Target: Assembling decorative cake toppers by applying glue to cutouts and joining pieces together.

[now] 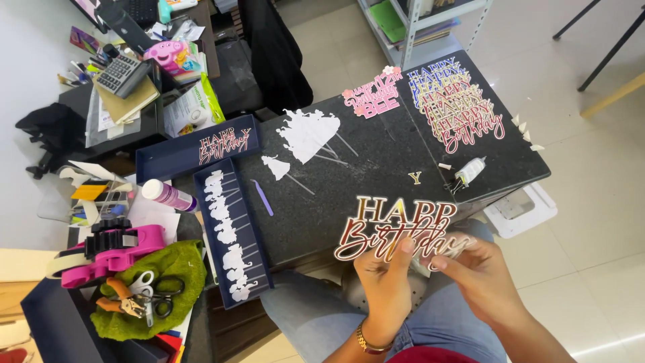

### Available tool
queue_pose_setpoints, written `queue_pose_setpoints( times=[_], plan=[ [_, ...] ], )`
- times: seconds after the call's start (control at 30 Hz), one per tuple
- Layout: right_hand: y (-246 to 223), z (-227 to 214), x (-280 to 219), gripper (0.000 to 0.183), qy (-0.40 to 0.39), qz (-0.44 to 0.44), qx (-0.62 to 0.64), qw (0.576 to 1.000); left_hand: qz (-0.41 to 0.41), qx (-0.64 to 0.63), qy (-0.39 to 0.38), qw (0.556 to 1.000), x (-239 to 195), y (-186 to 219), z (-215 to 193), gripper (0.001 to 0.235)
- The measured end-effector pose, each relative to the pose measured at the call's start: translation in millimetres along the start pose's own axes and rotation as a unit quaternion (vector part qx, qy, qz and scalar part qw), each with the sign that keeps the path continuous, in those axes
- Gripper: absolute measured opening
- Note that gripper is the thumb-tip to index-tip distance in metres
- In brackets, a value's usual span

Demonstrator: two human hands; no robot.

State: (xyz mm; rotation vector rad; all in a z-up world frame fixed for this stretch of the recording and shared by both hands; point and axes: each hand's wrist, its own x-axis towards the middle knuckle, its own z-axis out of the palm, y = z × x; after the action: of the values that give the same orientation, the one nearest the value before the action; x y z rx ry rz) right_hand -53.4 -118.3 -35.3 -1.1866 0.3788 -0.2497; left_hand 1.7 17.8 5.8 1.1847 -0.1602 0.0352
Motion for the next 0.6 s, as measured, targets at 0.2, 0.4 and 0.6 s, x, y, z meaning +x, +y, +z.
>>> queue_pose_setpoints(
  times=[0.2,0.4,0.6],
  plan=[
    [-18.4,10.1,-0.8,0.016,-0.059,-0.049,0.095,0.992,-0.006,0.029,0.0,1.0,-4.9,1.6,1.0,0.033],
    [-19.8,6.7,-1.0,0.013,-0.041,-0.086,0.112,0.989,0.003,-0.083,-0.032,0.996,-1.1,11.0,8.3,0.029],
    [-10.3,5.0,5.0,0.018,-0.045,-0.065,0.081,0.994,-0.057,-0.117,0.043,0.991,-1.1,15.7,10.6,0.045]
  ],
)
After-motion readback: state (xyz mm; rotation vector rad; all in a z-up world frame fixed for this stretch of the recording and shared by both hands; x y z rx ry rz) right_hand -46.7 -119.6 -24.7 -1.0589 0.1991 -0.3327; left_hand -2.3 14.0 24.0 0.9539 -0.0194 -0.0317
